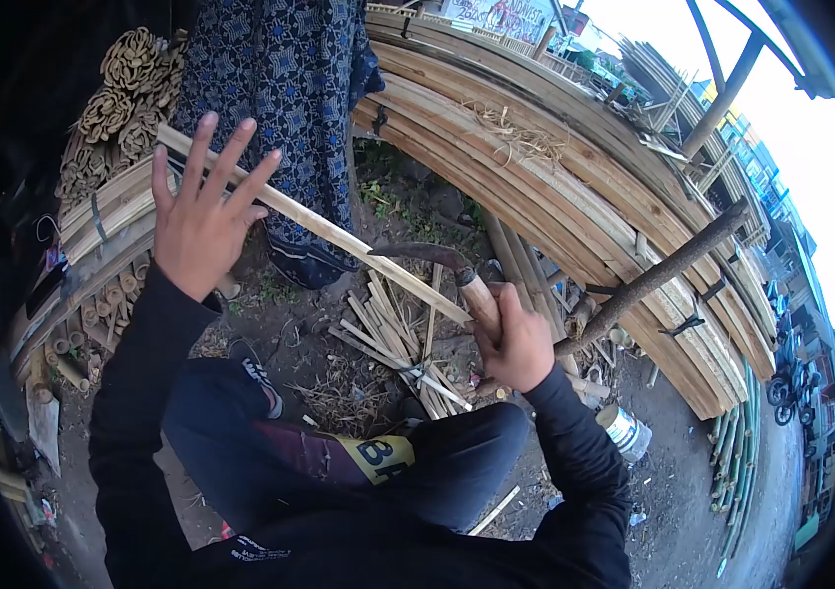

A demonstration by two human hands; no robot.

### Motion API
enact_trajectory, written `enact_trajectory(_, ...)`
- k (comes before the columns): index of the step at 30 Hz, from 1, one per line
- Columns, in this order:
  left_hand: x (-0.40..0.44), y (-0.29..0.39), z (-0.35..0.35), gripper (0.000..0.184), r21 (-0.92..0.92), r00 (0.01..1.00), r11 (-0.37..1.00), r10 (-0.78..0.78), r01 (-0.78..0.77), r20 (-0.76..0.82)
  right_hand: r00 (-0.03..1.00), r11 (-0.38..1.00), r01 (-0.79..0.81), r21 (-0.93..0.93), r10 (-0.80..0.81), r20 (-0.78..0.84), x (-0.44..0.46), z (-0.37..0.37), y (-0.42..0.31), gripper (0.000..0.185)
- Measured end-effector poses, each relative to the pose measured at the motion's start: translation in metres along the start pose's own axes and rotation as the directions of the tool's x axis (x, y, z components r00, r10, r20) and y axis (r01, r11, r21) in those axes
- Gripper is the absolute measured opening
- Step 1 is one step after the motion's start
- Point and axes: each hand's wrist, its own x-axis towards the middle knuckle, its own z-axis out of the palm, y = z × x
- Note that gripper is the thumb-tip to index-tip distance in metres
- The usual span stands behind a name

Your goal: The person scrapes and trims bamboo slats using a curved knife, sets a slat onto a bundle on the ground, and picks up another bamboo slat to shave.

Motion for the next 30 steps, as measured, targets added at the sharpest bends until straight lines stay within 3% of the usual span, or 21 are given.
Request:
enact_trajectory(2, 0.005, -0.021, 0.002, 0.029, 0.030, 0.983, 0.989, 0.142, -0.146, 0.120, 0.999, 0.999, 0.037, -0.034, -0.037, 0.017, 0.014, -0.024, -0.002, 0.043)
enact_trajectory(3, 0.003, -0.028, 0.011, 0.021, -0.060, 0.969, 0.992, 0.119, -0.108, 0.217, 0.998, 0.998, 0.054, -0.045, -0.052, 0.045, 0.020, -0.031, -0.001, 0.042)
enact_trajectory(5, -0.008, -0.034, 0.027, 0.016, -0.153, 0.909, 0.988, 0.047, 0.019, 0.415, 0.960, 0.988, 0.113, -0.103, -0.135, -0.246, 0.031, -0.035, -0.001, 0.041)
enact_trajectory(6, -0.016, -0.035, 0.030, 0.019, -0.152, 0.858, 0.983, -0.008, 0.100, 0.513, 0.935, 0.997, 0.014, -0.082, -0.043, -0.352, 0.032, -0.038, -0.003, 0.040)
enact_trajectory(7, -0.028, -0.034, 0.035, 0.019, -0.257, 0.842, 0.943, -0.043, 0.212, 0.538, 0.934, 0.996, 0.023, -0.084, -0.051, -0.353, 0.031, -0.038, -0.004, 0.040)
enact_trajectory(8, -0.043, -0.031, 0.040, 0.019, -0.351, 0.824, 0.880, -0.075, 0.319, 0.561, 0.915, 0.966, -0.012, 0.259, 0.115, -0.387, 0.029, -0.038, -0.006, 0.038)
enact_trajectory(9, -0.061, -0.023, 0.050, 0.019, -0.512, 0.785, 0.692, -0.130, 0.509, 0.605, 0.891, 0.819, -0.029, 0.573, 0.280, -0.356, 0.024, -0.036, -0.009, 0.036)
enact_trajectory(11, -0.101, 0.016, 0.065, 0.023, -0.681, 0.787, 0.395, -0.297, 0.616, 0.540, 0.906, 0.632, -0.037, 0.774, 0.348, -0.241, 0.009, -0.024, -0.029, 0.030)
enact_trajectory(12, -0.125, 0.033, 0.083, 0.027, -0.766, 0.804, 0.248, -0.241, 0.593, 0.544, 0.933, 0.503, -0.051, 0.863, 0.333, -0.139, 0.002, -0.016, -0.036, 0.027)
enact_trajectory(13, -0.134, 0.053, 0.074, 0.033, -0.666, 0.654, -0.227, -0.133, 0.711, 0.744, 0.952, 0.364, -0.084, 0.928, 0.305, -0.033, -0.005, -0.008, -0.044, 0.025)
enact_trajectory(14, -0.135, 0.072, 0.060, 0.040, -0.570, 0.605, -0.422, -0.060, 0.706, 0.794, 0.956, 0.395, -0.141, 0.908, 0.292, 0.022, -0.011, 0.003, -0.051, 0.025)
enact_trajectory(15, -0.136, 0.087, 0.051, 0.043, -0.455, 0.528, -0.510, -0.001, 0.730, 0.849, 0.957, 0.427, -0.199, 0.882, 0.280, 0.080, -0.015, 0.015, -0.056, 0.024)
enact_trajectory(19, -0.150, 0.122, 0.046, 0.047, -0.346, 0.526, -0.644, 0.103, 0.682, 0.844, 0.942, 0.323, -0.314, 0.893, 0.224, 0.251, -0.033, 0.048, -0.065, 0.026)
enact_trajectory(22, -0.152, 0.136, 0.039, 0.047, -0.326, 0.555, -0.702, 0.117, 0.633, 0.824, 0.945, 0.228, -0.307, 0.924, 0.185, 0.268, -0.038, 0.055, -0.072, 0.028)
enact_trajectory(25, -0.155, 0.141, 0.034, 0.046, -0.319, 0.577, -0.715, 0.144, 0.622, 0.804, 0.955, 0.286, -0.284, 0.915, 0.172, 0.242, -0.040, 0.058, -0.067, 0.028)
enact_trajectory(26, -0.153, 0.145, 0.031, 0.045, -0.353, 0.577, -0.693, 0.111, 0.629, 0.809, 0.967, 0.362, -0.244, 0.899, 0.161, 0.198, -0.039, 0.061, -0.062, 0.028)
enact_trajectory(30, -0.152, 0.155, 0.029, 0.043, -0.411, 0.593, -0.670, 0.055, 0.618, 0.803, 0.958, 0.409, -0.283, 0.867, 0.158, 0.238, -0.037, 0.056, -0.059, 0.029)
